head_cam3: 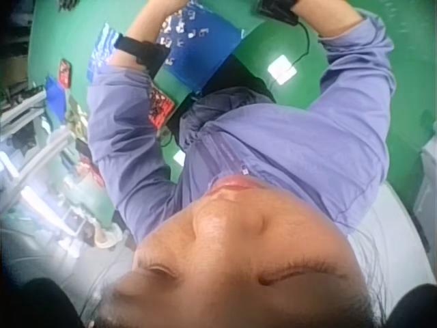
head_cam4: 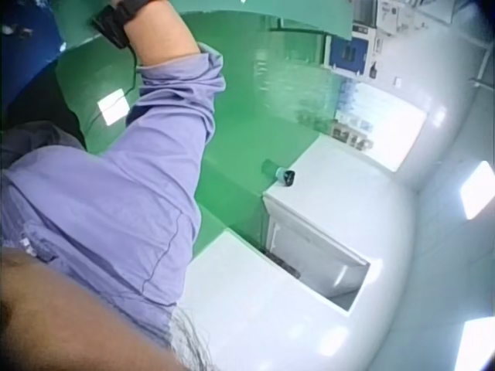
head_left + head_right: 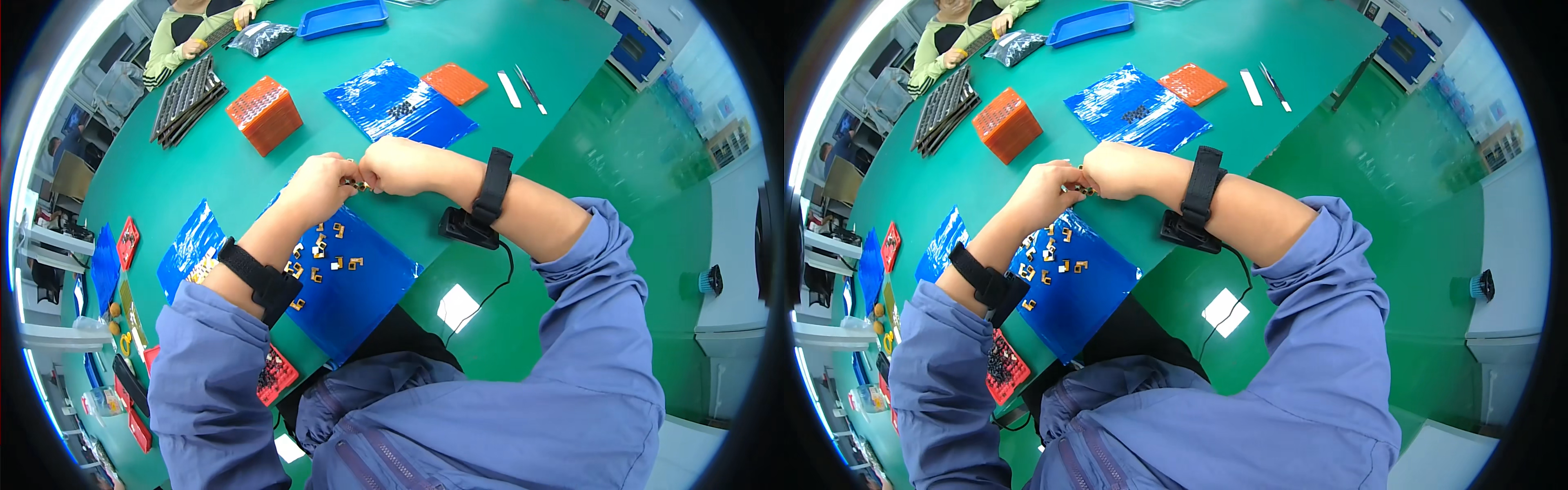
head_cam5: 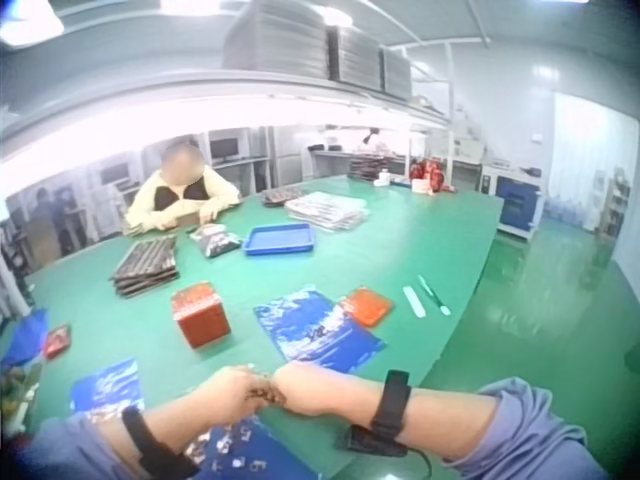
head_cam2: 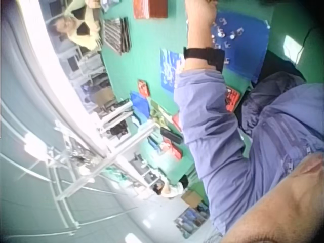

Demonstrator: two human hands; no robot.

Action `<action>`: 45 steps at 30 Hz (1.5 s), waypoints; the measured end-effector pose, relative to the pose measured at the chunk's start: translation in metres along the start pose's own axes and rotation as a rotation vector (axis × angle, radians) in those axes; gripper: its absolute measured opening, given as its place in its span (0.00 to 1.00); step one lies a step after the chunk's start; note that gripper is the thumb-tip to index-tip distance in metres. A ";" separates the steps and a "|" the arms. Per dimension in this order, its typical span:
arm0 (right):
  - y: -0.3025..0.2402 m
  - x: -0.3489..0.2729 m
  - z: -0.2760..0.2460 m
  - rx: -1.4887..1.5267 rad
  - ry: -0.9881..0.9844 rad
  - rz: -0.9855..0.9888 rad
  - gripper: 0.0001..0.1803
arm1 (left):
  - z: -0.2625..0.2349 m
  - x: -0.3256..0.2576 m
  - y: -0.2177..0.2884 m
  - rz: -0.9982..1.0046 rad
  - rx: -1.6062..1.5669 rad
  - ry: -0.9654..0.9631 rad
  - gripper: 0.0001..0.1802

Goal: The person uses a white cylindrical tool to manipulate small electronic components and places them into a red tray. They then pick up a blue plastic sheet and arrange small yellow and white components on it in a grid pattern.

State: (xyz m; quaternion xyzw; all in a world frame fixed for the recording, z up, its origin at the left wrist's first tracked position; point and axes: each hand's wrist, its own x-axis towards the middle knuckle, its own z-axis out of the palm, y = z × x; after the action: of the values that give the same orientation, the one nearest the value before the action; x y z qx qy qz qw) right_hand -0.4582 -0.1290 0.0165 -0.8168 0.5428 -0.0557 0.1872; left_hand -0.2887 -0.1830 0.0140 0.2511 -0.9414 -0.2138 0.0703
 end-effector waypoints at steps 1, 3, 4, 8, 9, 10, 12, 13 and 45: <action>0.000 -0.001 0.000 -0.022 -0.012 -0.011 0.07 | 0.001 0.000 0.000 0.019 0.002 0.014 0.08; -0.002 -0.003 -0.001 -0.065 -0.036 -0.036 0.07 | 0.003 -0.002 0.001 0.056 0.006 0.044 0.07; 0.000 -0.003 0.003 -0.072 -0.002 -0.057 0.07 | 0.003 -0.002 -0.001 0.056 -0.005 0.040 0.06; 0.004 -0.009 0.009 -0.048 0.100 -0.091 0.04 | 0.005 -0.002 -0.005 0.052 -0.029 0.037 0.05; 0.001 -0.012 0.007 -0.027 0.117 -0.090 0.03 | 0.005 -0.003 -0.005 0.046 -0.029 0.038 0.05; -0.002 -0.016 0.005 0.027 0.177 -0.125 0.02 | 0.005 -0.004 -0.007 0.084 -0.019 0.052 0.04; -0.013 -0.029 0.000 0.136 0.290 -0.191 0.01 | 0.008 -0.005 -0.010 0.160 -0.007 0.080 0.04; -0.021 -0.035 0.001 0.143 0.228 -0.234 0.02 | 0.009 -0.007 -0.010 0.177 0.005 0.108 0.04; -0.002 -0.008 0.022 0.059 0.241 -0.004 0.03 | 0.010 0.002 0.000 -0.010 0.048 0.115 0.06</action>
State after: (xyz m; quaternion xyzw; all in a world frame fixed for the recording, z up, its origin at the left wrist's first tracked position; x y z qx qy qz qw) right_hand -0.4535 -0.1160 -0.0023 -0.7993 0.5580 -0.1697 0.1445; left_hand -0.2928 -0.1806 0.0045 0.2695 -0.9394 -0.1766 0.1172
